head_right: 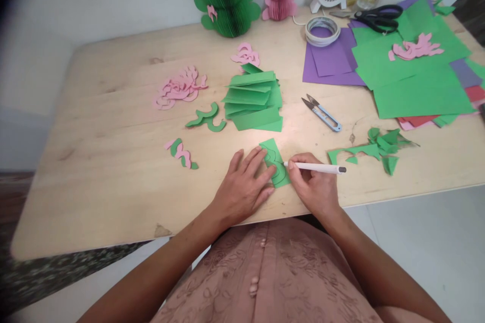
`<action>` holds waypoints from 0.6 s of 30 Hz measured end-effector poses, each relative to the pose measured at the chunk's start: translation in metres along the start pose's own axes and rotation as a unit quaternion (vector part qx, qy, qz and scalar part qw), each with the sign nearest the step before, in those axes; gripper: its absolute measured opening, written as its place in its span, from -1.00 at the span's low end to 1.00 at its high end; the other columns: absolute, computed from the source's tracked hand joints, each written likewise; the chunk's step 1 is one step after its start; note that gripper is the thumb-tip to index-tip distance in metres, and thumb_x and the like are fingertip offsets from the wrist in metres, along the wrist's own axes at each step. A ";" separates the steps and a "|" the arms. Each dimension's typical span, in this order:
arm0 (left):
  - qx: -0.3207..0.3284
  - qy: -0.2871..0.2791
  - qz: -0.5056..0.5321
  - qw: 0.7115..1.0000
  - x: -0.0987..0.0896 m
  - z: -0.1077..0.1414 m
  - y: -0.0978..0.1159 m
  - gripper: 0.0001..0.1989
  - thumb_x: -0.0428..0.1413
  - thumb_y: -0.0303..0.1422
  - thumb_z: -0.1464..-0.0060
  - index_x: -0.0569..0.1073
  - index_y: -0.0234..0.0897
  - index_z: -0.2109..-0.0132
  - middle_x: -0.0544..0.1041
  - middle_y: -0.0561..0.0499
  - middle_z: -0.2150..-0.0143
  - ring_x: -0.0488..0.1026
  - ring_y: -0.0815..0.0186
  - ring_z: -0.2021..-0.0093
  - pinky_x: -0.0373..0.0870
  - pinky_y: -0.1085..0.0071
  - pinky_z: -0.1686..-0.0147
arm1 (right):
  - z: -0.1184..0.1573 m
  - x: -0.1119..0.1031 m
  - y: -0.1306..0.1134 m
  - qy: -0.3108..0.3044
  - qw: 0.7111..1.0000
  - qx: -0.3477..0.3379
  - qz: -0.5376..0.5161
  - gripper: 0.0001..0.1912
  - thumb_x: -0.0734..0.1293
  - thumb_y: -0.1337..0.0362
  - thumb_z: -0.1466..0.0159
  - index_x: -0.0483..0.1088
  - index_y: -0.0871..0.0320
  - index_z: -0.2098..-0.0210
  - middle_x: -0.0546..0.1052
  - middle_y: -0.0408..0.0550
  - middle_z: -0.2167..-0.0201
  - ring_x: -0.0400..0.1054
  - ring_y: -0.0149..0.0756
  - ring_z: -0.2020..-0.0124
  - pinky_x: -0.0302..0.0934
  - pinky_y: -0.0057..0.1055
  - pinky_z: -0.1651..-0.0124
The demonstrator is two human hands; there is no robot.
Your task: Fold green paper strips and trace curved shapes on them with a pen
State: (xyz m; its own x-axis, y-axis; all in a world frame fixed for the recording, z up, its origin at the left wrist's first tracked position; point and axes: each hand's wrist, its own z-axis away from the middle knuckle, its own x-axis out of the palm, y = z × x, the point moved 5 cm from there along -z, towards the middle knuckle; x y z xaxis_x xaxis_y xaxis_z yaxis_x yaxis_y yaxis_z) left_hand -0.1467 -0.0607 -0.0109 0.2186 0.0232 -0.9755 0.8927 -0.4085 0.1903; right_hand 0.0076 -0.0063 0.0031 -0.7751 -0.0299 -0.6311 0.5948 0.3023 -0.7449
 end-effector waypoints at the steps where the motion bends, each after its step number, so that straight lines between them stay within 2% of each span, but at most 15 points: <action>1: 0.000 0.000 0.001 1.000 0.000 0.000 0.000 -0.60 0.03 -0.17 -0.23 0.36 -0.22 -0.15 0.29 -0.29 -0.27 0.15 -0.03 -0.33 0.09 -0.11 -0.24 | 0.000 0.000 0.000 0.000 1.000 0.001 0.000 -0.83 0.29 0.19 -0.26 0.44 0.11 0.40 0.52 -0.14 0.49 0.36 -0.39 0.52 0.27 -0.47 0.46; 18: 0.003 0.000 0.000 1.000 0.000 0.000 0.000 -0.60 0.03 -0.18 -0.24 0.36 -0.23 -0.15 0.29 -0.30 -0.27 0.14 -0.04 -0.33 0.10 -0.11 -0.23 | 0.003 -0.002 0.000 0.009 1.000 -0.014 0.009 -0.85 0.30 0.22 -0.26 0.44 0.11 0.40 0.52 -0.15 0.49 0.36 -0.41 0.54 0.24 -0.49 0.49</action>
State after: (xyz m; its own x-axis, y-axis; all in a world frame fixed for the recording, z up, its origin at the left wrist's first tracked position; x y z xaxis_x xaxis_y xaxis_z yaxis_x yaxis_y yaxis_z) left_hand -0.1466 -0.0612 -0.0108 0.2187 0.0226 -0.9755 0.8904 -0.4136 0.1900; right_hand 0.0101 -0.0092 0.0040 -0.7680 -0.0074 -0.6404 0.6031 0.3283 -0.7270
